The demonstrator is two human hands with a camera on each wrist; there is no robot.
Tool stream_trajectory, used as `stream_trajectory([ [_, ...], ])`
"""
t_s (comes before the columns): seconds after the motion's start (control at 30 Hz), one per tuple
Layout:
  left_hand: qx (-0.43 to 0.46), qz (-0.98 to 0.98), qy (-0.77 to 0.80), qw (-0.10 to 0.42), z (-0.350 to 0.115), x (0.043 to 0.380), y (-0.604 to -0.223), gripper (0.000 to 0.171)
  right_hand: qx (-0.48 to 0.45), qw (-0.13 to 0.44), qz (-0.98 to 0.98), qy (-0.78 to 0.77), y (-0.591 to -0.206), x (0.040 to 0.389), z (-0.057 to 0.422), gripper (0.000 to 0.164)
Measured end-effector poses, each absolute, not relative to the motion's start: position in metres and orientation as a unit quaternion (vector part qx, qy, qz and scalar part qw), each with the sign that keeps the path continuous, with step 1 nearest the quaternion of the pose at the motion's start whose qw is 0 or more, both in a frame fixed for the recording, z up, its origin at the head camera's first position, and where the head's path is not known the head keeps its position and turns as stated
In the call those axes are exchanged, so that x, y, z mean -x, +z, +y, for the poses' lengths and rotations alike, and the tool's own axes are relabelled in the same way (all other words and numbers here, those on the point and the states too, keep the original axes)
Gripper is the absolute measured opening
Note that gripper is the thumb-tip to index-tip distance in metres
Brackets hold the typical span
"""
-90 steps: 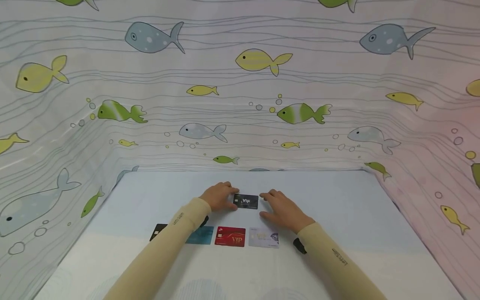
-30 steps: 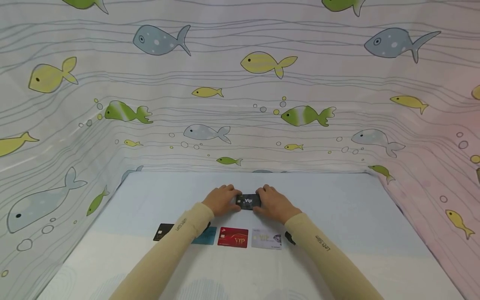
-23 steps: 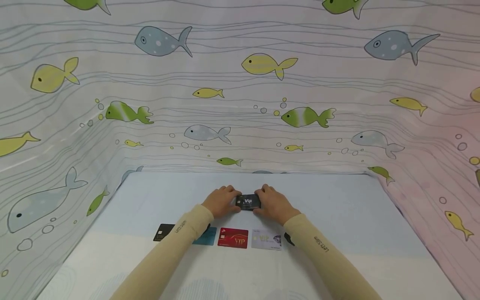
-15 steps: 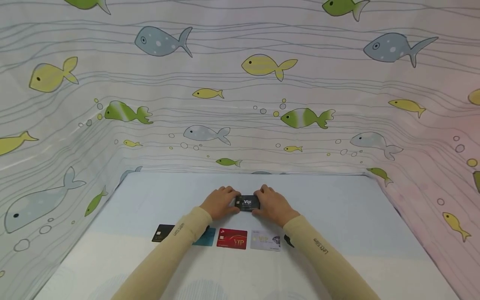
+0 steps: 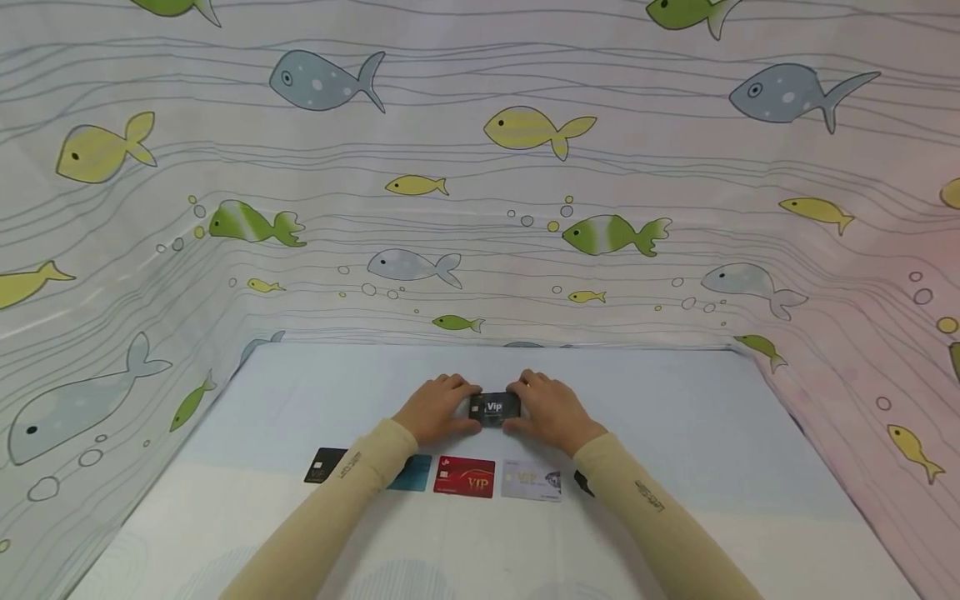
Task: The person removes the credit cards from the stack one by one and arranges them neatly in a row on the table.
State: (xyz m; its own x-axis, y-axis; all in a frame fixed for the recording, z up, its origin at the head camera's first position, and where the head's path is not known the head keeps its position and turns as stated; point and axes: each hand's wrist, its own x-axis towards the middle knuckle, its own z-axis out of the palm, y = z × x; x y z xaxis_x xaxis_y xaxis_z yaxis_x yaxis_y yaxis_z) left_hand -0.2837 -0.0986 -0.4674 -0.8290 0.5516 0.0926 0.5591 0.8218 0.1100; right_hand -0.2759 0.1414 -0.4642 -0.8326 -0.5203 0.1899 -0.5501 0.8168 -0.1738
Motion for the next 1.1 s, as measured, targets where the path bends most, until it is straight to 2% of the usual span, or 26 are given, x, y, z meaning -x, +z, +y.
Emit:
stream_trajectory([
  [0.23, 0.319, -0.944, -0.074, 0.040, -0.103, 0.279, -0.465, 0.064, -0.299, 0.087, -0.942, 0.122, -0.462, 0.268, 0.152, 0.061],
  [0.5, 0.344, -0.927, -0.137, 0.054, -0.104, 0.274, -0.461, 0.067, -0.306, 0.083, -0.934, 0.165, -0.454, 0.257, 0.167, 0.060],
  [0.8, 0.354, -0.919, -0.160, 0.060, -0.096, 0.264, -0.452, 0.064, -0.293, 0.069, -0.935, 0.187, -0.448, 0.244, 0.179, 0.061],
  [1.1, 0.376, -0.905, -0.181, 0.079, -0.083, 0.252, -0.443, 0.058, -0.286, 0.080, -0.930, 0.218, -0.440, 0.231, 0.193, 0.060],
])
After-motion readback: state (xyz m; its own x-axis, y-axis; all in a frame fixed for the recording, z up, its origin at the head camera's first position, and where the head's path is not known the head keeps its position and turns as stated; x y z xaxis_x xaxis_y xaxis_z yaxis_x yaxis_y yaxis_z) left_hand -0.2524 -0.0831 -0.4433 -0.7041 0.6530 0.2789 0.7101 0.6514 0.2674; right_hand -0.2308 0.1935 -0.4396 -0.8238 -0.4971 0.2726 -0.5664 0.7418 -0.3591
